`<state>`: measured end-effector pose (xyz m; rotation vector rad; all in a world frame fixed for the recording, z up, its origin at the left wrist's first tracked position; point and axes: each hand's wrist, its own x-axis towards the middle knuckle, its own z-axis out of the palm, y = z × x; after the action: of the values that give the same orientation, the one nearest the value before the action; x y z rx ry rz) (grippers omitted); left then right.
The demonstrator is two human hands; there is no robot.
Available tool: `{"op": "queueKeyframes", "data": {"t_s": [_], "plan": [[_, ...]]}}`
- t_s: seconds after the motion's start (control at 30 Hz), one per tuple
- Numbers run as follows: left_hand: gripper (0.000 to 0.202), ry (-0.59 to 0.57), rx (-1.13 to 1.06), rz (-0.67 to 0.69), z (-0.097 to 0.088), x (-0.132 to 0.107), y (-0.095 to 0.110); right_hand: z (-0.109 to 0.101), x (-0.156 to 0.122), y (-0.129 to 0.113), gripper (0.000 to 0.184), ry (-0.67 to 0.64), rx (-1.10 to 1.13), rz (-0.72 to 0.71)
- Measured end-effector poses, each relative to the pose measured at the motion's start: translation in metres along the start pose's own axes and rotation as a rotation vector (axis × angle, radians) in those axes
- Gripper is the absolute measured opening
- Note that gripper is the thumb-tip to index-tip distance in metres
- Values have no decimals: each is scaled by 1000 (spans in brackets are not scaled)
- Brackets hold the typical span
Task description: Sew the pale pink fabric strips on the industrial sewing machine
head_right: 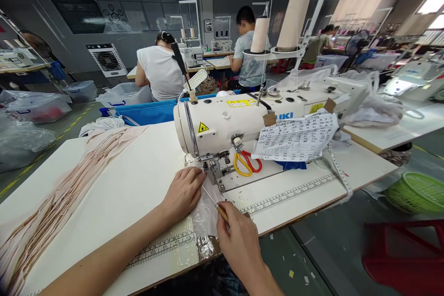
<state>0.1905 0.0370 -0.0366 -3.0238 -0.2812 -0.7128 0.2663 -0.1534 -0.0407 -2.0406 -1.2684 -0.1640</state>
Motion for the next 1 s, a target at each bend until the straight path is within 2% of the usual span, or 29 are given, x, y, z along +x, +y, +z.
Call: {"op": "queueKeyframes", "data": {"t_s": [0.1, 0.2, 0.5, 0.67, 0.87, 1.0], "plan": [[34, -2, 50, 4, 0, 2, -9, -2, -1, -6, 22, -24, 24, 30], [33, 10, 67, 17, -1, 1, -8, -5, -6, -9, 23, -59, 32, 50], [39, 34, -61, 96, -1, -15, 27, -8, -13, -5, 24, -43, -14, 14], [43, 20, -34, 79, 3, -16, 30, -14, -20, 2, 24, -59, 3, 30], [43, -26, -29, 42, 2, -14, 27, -22, -26, 18, 25, -72, 134, 157], [44, -66, -45, 23, -2, -15, 31, -24, -26, 18, 29, -23, 224, 265]]}}
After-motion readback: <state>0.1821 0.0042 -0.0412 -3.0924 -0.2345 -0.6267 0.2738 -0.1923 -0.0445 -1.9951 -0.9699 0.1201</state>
